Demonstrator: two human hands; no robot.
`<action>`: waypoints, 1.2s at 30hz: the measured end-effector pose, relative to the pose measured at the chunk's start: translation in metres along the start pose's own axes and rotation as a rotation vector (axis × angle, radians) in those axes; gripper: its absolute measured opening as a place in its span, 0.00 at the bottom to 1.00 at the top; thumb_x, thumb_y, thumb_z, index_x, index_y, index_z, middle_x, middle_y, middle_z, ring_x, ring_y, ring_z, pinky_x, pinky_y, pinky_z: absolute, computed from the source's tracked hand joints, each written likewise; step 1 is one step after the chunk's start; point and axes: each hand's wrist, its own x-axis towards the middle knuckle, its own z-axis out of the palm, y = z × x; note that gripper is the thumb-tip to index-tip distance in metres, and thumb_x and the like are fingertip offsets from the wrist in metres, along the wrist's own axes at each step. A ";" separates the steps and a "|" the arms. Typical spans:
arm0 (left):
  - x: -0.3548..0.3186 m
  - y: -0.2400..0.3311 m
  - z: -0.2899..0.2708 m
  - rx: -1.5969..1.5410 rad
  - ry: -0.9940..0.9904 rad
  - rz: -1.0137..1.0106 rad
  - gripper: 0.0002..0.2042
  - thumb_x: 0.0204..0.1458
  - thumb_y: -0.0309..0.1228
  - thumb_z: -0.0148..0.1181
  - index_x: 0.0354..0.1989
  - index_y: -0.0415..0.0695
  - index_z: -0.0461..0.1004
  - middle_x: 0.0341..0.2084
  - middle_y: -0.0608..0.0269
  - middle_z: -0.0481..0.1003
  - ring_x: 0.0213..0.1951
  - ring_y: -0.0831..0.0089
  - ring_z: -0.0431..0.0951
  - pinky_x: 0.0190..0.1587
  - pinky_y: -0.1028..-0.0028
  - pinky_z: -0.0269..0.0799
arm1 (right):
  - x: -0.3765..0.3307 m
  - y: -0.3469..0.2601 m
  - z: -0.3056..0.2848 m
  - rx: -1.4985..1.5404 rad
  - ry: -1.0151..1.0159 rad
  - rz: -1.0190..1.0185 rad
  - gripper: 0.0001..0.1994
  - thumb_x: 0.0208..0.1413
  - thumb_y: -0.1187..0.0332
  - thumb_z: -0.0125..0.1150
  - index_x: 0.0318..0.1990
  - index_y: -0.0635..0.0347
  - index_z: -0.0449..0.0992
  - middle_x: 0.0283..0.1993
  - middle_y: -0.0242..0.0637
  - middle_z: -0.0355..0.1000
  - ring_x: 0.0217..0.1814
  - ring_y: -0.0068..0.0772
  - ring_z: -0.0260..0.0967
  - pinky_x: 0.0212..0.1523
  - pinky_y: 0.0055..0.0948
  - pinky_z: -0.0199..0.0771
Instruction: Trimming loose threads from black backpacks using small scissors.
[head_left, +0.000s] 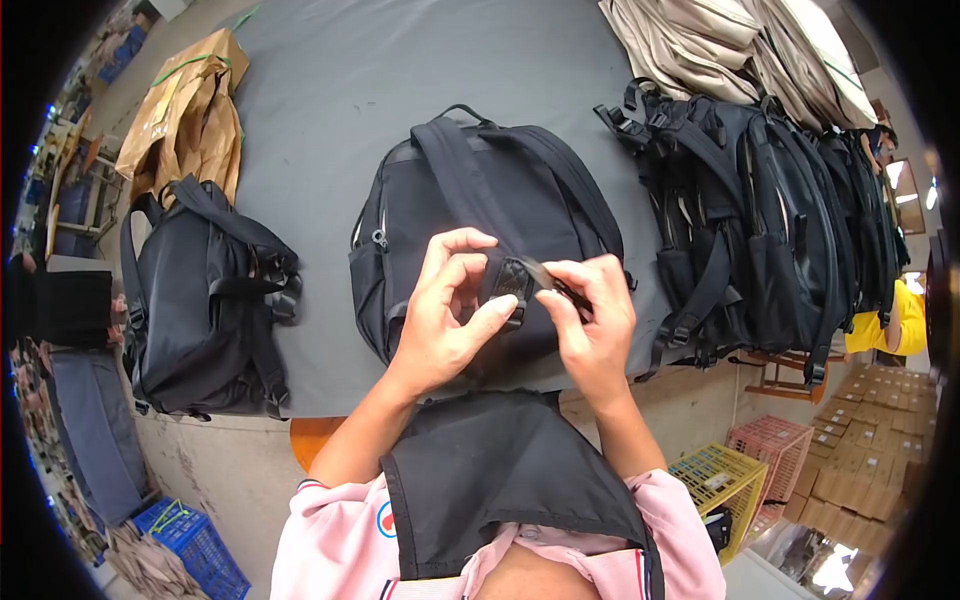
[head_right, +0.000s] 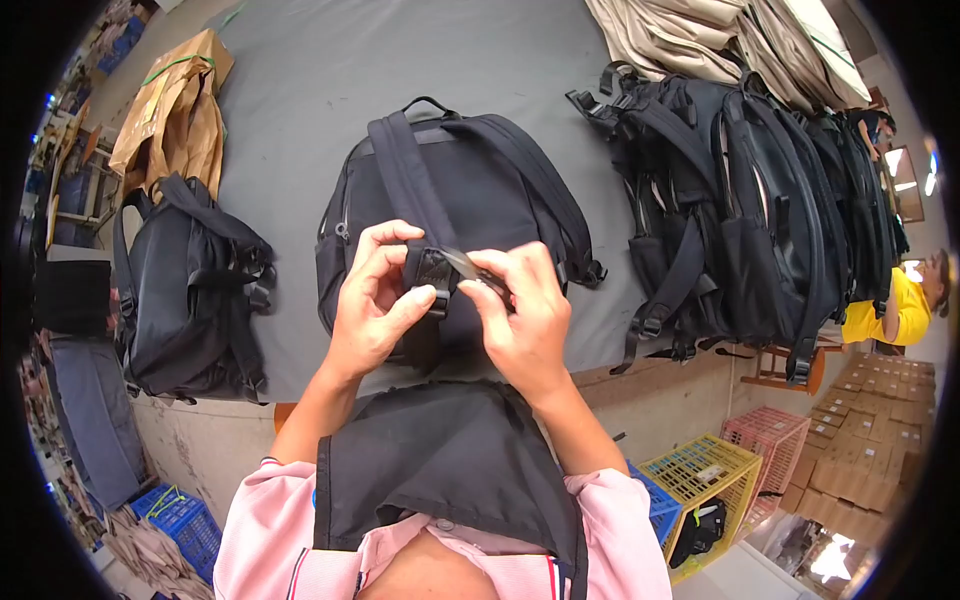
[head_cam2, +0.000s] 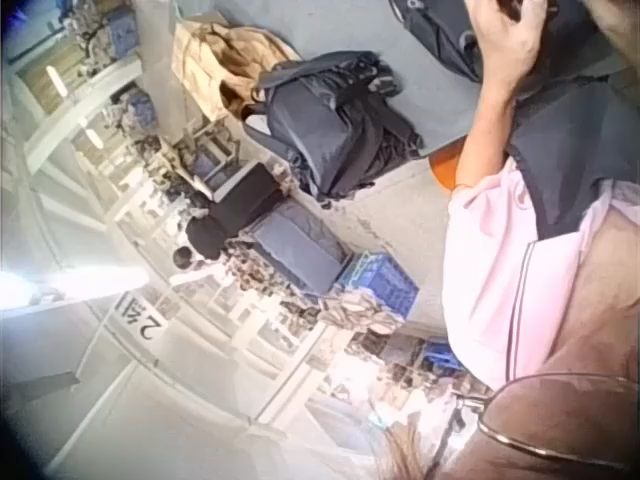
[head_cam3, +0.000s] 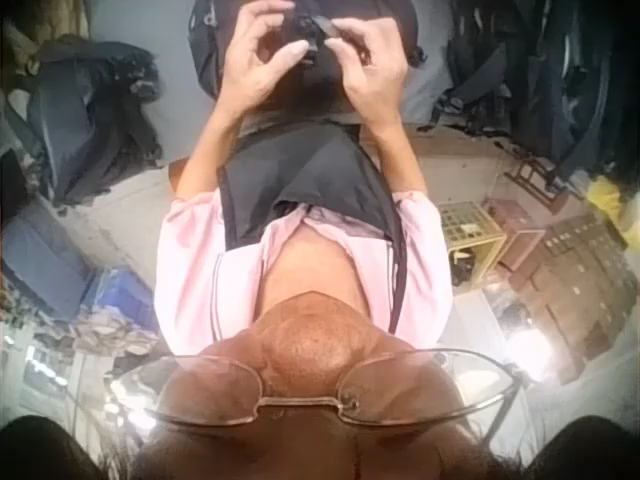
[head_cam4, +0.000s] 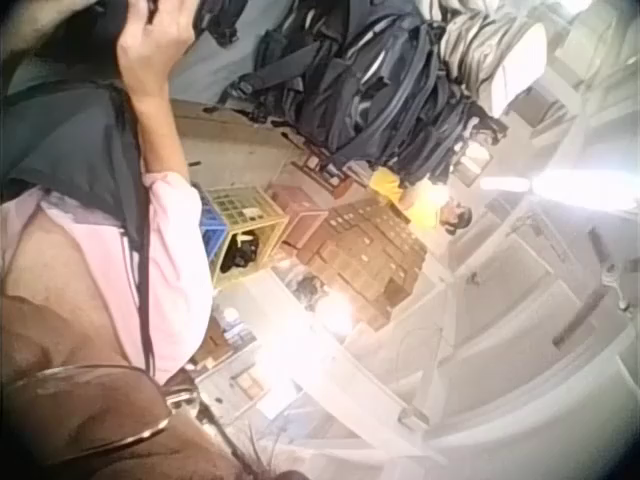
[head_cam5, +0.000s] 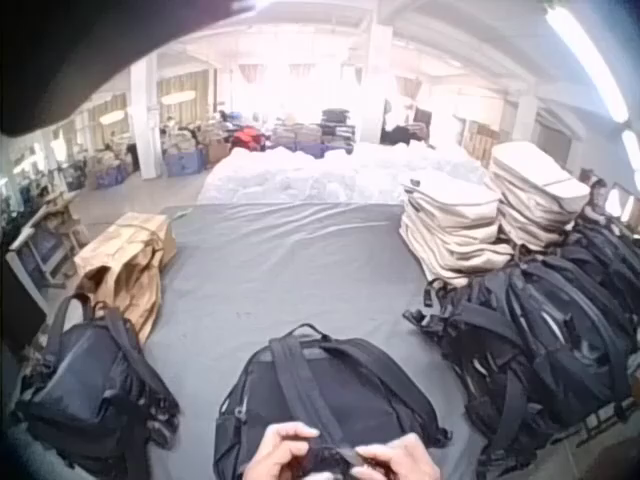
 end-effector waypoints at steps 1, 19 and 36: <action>0.001 0.003 0.004 -0.005 0.017 -0.026 0.12 0.48 0.22 0.59 0.41 0.35 0.68 0.50 0.60 0.56 0.39 0.78 0.72 0.39 0.80 0.73 | 0.004 0.001 -0.001 -0.049 -0.048 -0.048 0.08 0.46 0.79 0.61 0.36 0.65 0.74 0.31 0.32 0.65 0.28 0.26 0.67 0.31 0.20 0.68; 0.041 -0.012 -0.025 -0.379 0.241 -0.314 0.16 0.52 0.30 0.59 0.44 0.31 0.68 0.58 0.64 0.57 0.41 0.79 0.72 0.37 0.76 0.70 | -0.038 0.025 0.033 0.498 -0.286 0.427 0.15 0.50 0.77 0.62 0.44 0.66 0.65 0.31 0.30 0.65 0.28 0.14 0.62 0.30 0.14 0.64; 0.050 0.005 -0.046 -0.553 0.259 -0.266 0.13 0.57 0.30 0.50 0.48 0.37 0.66 0.44 0.54 0.74 0.44 0.69 0.76 0.43 0.73 0.74 | -0.007 0.047 0.047 0.890 -0.191 0.686 0.07 0.57 0.73 0.54 0.41 0.64 0.71 0.34 0.37 0.72 0.13 0.14 0.58 0.12 0.13 0.55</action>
